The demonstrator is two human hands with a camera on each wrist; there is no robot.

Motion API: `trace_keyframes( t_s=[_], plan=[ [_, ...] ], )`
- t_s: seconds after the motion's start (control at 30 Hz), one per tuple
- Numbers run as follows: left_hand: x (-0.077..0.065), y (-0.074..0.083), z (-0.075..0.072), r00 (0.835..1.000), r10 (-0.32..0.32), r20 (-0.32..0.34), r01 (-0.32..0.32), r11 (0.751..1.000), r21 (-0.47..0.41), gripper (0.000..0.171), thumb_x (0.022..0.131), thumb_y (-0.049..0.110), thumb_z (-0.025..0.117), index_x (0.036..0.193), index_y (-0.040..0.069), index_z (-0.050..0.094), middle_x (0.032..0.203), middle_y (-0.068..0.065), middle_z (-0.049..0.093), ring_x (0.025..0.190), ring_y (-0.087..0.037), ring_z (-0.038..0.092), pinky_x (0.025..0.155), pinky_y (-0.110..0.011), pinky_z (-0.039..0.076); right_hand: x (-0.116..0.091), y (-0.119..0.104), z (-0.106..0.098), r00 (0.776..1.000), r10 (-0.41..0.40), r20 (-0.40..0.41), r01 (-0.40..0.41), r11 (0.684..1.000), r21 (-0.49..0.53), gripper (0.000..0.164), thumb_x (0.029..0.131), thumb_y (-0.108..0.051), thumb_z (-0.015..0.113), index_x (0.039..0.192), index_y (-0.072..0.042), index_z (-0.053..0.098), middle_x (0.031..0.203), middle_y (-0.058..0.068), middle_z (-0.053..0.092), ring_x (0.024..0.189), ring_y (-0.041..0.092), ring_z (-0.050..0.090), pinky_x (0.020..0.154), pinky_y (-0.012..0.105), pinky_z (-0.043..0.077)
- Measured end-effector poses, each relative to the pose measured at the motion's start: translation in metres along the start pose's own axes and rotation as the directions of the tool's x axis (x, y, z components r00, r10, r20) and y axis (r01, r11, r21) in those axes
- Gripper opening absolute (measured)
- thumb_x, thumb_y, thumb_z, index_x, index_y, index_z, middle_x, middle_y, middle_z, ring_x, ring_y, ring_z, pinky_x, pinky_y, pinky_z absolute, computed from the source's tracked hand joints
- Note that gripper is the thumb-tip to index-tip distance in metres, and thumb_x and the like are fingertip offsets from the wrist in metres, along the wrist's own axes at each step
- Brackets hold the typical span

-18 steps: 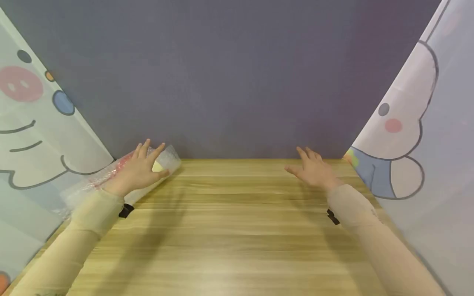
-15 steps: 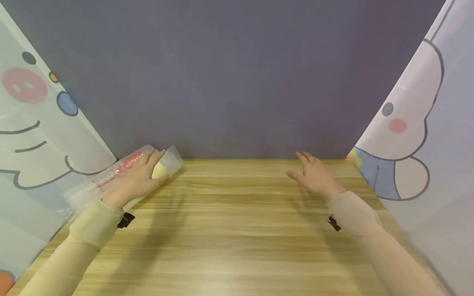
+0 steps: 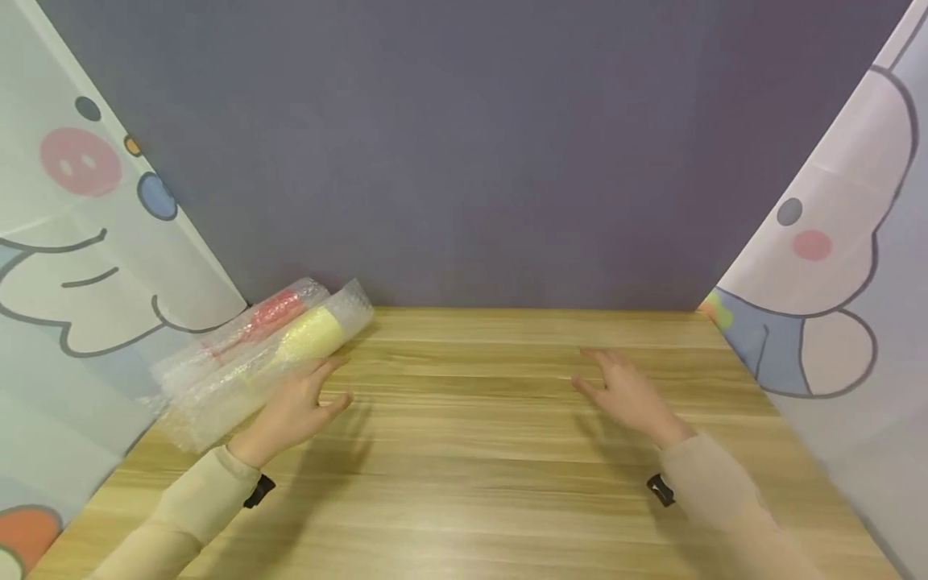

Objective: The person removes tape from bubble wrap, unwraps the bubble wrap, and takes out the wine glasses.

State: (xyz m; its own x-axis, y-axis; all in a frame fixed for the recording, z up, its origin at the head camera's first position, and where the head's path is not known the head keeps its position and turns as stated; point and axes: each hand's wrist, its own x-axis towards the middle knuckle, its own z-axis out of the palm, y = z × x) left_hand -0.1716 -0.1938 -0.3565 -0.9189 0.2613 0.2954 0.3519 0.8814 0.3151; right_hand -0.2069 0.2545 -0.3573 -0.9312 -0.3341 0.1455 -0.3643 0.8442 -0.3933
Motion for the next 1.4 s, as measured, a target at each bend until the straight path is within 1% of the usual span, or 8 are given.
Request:
trace_keyframes(
  t_s=[0.23, 0.43, 0.63, 0.83, 0.97, 1.1, 1.3, 1.4],
  plan=[
    [-0.008, 0.002, 0.005, 0.999, -0.029, 0.026, 0.030, 0.999, -0.042, 0.054, 0.083, 0.028, 0.064, 0.129, 0.004, 0.049, 0.128, -0.019, 0.053, 0.113, -0.038, 0.053, 0.094, -0.051, 0.045, -0.018, 0.009, 0.006, 1.000, 0.005, -0.003, -0.005, 0.999, 0.033, 0.057, 0.092, -0.032, 0.054, 0.131, 0.008, 0.042, 0.127, 0.030, 0.049, 0.111, 0.048, 0.049, 0.088, 0.061, 0.042],
    [-0.008, -0.005, -0.004, 0.997, 0.054, 0.059, -0.045, 0.988, -0.150, 0.047, 0.084, 0.019, 0.064, 0.125, 0.000, 0.052, 0.123, -0.016, 0.058, 0.110, -0.034, 0.056, 0.091, -0.049, 0.047, -0.025, 0.015, 0.010, 0.999, 0.003, 0.036, -0.006, 0.997, 0.076, 0.052, 0.092, -0.030, 0.054, 0.129, 0.006, 0.046, 0.123, 0.027, 0.054, 0.109, 0.045, 0.052, 0.083, 0.060, 0.045],
    [0.000, -0.027, -0.030, 0.987, 0.092, 0.132, -0.061, 0.972, -0.227, 0.038, 0.089, 0.017, 0.059, 0.124, 0.002, 0.054, 0.124, -0.015, 0.057, 0.110, -0.035, 0.055, 0.089, -0.050, 0.047, -0.024, 0.019, 0.017, 0.997, -0.060, 0.039, 0.057, 0.995, 0.081, 0.049, 0.091, -0.027, 0.056, 0.126, 0.006, 0.049, 0.123, 0.024, 0.056, 0.108, 0.041, 0.054, 0.086, 0.058, 0.045],
    [0.016, -0.070, -0.069, 0.983, -0.015, 0.181, 0.038, 0.992, -0.122, 0.045, 0.093, 0.028, 0.051, 0.128, -0.001, 0.048, 0.130, -0.022, 0.050, 0.113, -0.041, 0.050, 0.089, -0.055, 0.044, -0.021, 0.020, 0.020, 0.997, -0.074, 0.034, 0.072, 0.995, 0.064, 0.048, 0.090, -0.027, 0.057, 0.124, 0.006, 0.051, 0.121, 0.023, 0.057, 0.106, 0.039, 0.056, 0.087, 0.056, 0.045],
    [0.021, -0.101, -0.086, 0.955, -0.108, 0.275, 0.121, 0.992, -0.028, 0.055, 0.094, 0.033, 0.048, 0.131, -0.006, 0.042, 0.131, -0.030, 0.045, 0.113, -0.049, 0.046, 0.087, -0.060, 0.042, -0.021, 0.020, 0.022, 0.996, -0.075, 0.051, 0.071, 0.995, 0.067, 0.049, 0.090, -0.029, 0.056, 0.125, 0.005, 0.051, 0.121, 0.022, 0.058, 0.106, 0.038, 0.056, 0.087, 0.056, 0.046],
    [0.022, -0.126, -0.090, 0.919, -0.179, 0.351, 0.172, 0.984, 0.050, 0.062, 0.093, 0.037, 0.046, 0.131, -0.011, 0.039, 0.128, -0.036, 0.044, 0.112, -0.053, 0.045, 0.086, -0.061, 0.042, -0.019, 0.017, 0.022, 0.995, -0.068, 0.071, 0.061, 0.994, 0.091, 0.050, 0.091, -0.030, 0.055, 0.126, 0.005, 0.050, 0.123, 0.022, 0.056, 0.108, 0.038, 0.055, 0.087, 0.055, 0.046],
    [0.022, -0.142, -0.087, 0.860, -0.243, 0.450, 0.241, 0.969, 0.062, 0.069, 0.093, 0.042, 0.045, 0.132, -0.013, 0.035, 0.126, -0.038, 0.044, 0.110, -0.053, 0.046, 0.080, -0.057, 0.046, -0.016, 0.014, 0.021, 0.994, -0.072, 0.079, 0.064, 0.993, 0.099, 0.048, 0.091, -0.026, 0.056, 0.126, 0.006, 0.049, 0.124, 0.024, 0.054, 0.107, 0.039, 0.055, 0.086, 0.055, 0.047],
    [0.022, -0.144, -0.085, 0.843, -0.257, 0.472, 0.265, 0.963, 0.051, 0.071, 0.092, 0.044, 0.044, 0.132, -0.013, 0.034, 0.127, -0.038, 0.043, 0.110, -0.052, 0.047, 0.080, -0.055, 0.047, -0.016, 0.013, 0.021, 0.994, -0.067, 0.088, 0.058, 0.993, 0.104, 0.048, 0.091, -0.027, 0.055, 0.126, 0.006, 0.049, 0.124, 0.024, 0.054, 0.107, 0.038, 0.055, 0.086, 0.054, 0.047]
  ],
)
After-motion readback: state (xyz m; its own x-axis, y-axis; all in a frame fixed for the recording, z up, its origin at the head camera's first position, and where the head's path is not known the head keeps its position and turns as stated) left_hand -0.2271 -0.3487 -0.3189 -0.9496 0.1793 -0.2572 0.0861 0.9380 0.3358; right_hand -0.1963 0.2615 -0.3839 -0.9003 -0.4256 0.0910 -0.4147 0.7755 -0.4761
